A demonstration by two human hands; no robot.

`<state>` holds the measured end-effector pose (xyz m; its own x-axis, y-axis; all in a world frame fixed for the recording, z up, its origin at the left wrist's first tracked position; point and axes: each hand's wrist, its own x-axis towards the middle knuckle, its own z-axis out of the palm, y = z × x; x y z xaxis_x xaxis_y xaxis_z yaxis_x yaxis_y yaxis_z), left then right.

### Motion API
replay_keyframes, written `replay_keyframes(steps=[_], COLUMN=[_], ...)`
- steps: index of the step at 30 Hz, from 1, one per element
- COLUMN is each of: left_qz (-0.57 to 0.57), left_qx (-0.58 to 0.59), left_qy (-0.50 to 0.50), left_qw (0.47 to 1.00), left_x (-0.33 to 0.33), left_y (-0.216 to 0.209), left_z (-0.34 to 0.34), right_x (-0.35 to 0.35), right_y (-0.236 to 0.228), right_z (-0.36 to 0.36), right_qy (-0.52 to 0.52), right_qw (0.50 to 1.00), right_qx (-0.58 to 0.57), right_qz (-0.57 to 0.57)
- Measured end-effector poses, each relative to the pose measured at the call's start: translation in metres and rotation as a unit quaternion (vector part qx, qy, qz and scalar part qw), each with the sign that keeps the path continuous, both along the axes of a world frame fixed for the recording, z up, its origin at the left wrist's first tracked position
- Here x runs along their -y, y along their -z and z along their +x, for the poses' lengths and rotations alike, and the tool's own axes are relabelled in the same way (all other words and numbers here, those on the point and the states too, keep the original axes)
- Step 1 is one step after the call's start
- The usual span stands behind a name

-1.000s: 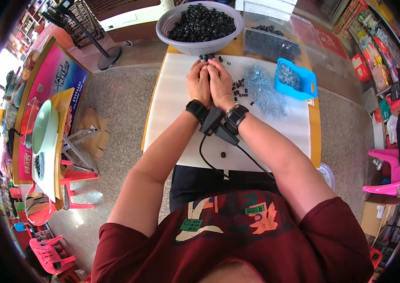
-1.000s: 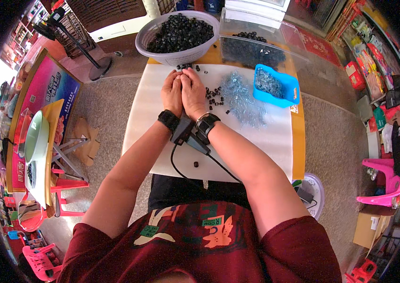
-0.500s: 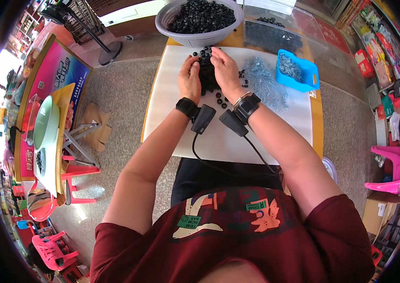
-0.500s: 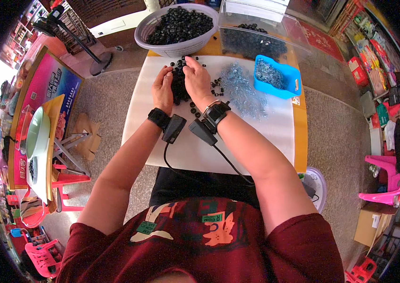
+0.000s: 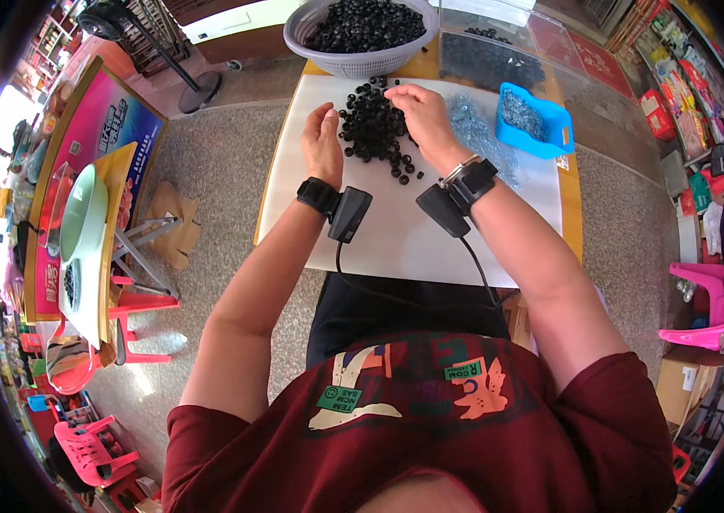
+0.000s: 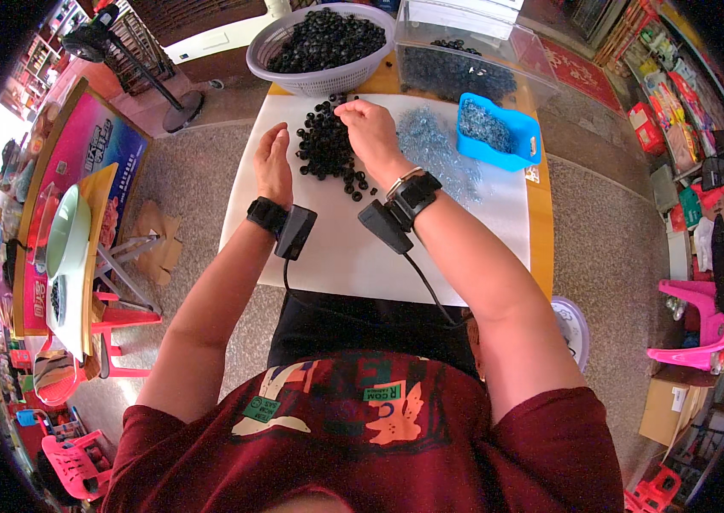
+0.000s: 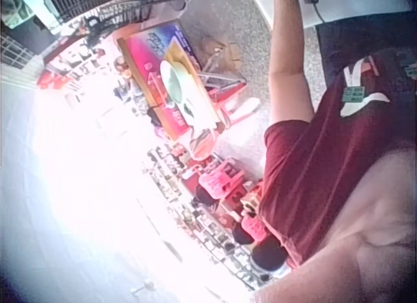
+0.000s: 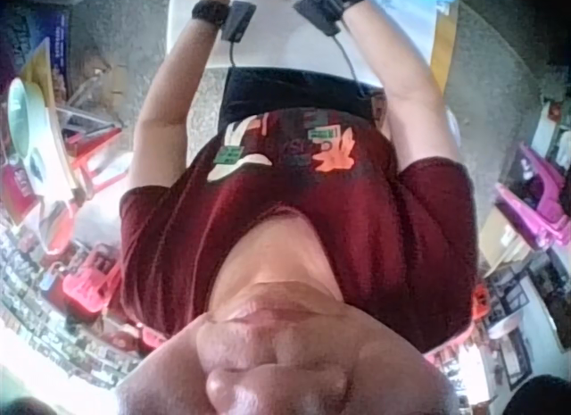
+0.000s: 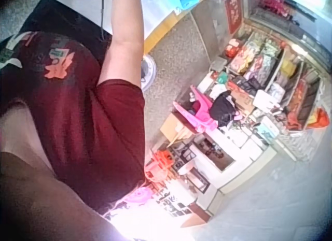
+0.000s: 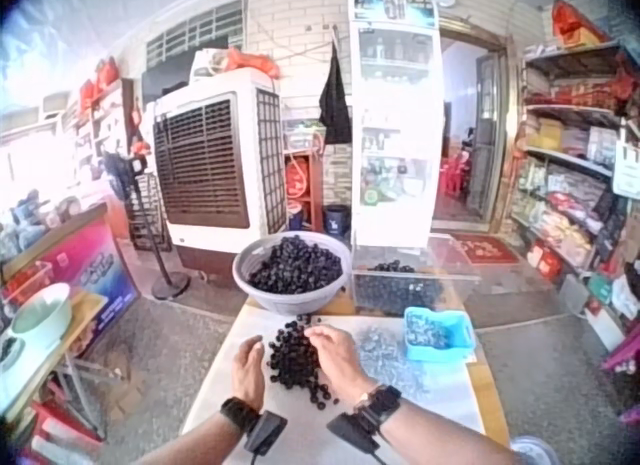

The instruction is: Assembling small metal or plastic pins into black plastic rings on a workshop table.

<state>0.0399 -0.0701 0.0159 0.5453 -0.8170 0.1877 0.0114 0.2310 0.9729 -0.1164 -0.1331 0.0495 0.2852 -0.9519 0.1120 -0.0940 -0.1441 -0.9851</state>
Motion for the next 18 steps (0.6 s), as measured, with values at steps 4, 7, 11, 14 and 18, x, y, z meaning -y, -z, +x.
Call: replay_keyframes(steps=[4,7,11,14,18], left_qz=[0.026,0.04,0.054,0.037,0.028], left_qx=[-0.053,-0.086,-0.106,-0.193,-0.287], left_qy=[-0.002,-0.003,0.005,0.021,0.162], left_qw=[0.998,0.996,0.993,0.98,0.944], left_x=[-0.017,-0.037,-0.057,-0.07,-0.091], left_y=[-0.004,-0.01,-0.006,-0.005,-0.003], left_z=[-0.001,-0.005,-0.004,-0.01,-0.008], right_x=[-0.011,-0.03,-0.058,-0.082,-0.109], right_y=[-0.01,-0.021,-0.023,-0.015,0.001], right_z=[-0.018,-0.036,-0.062,-0.082,-0.105], right_qy=[-0.035,-0.056,-0.082,-0.08,-0.026], right_qw=[0.998,0.996,0.995,0.994,0.993], right_qx=[0.043,0.042,0.021,0.008,-0.11], right_qz=[0.018,0.049,0.059,0.076,0.038])
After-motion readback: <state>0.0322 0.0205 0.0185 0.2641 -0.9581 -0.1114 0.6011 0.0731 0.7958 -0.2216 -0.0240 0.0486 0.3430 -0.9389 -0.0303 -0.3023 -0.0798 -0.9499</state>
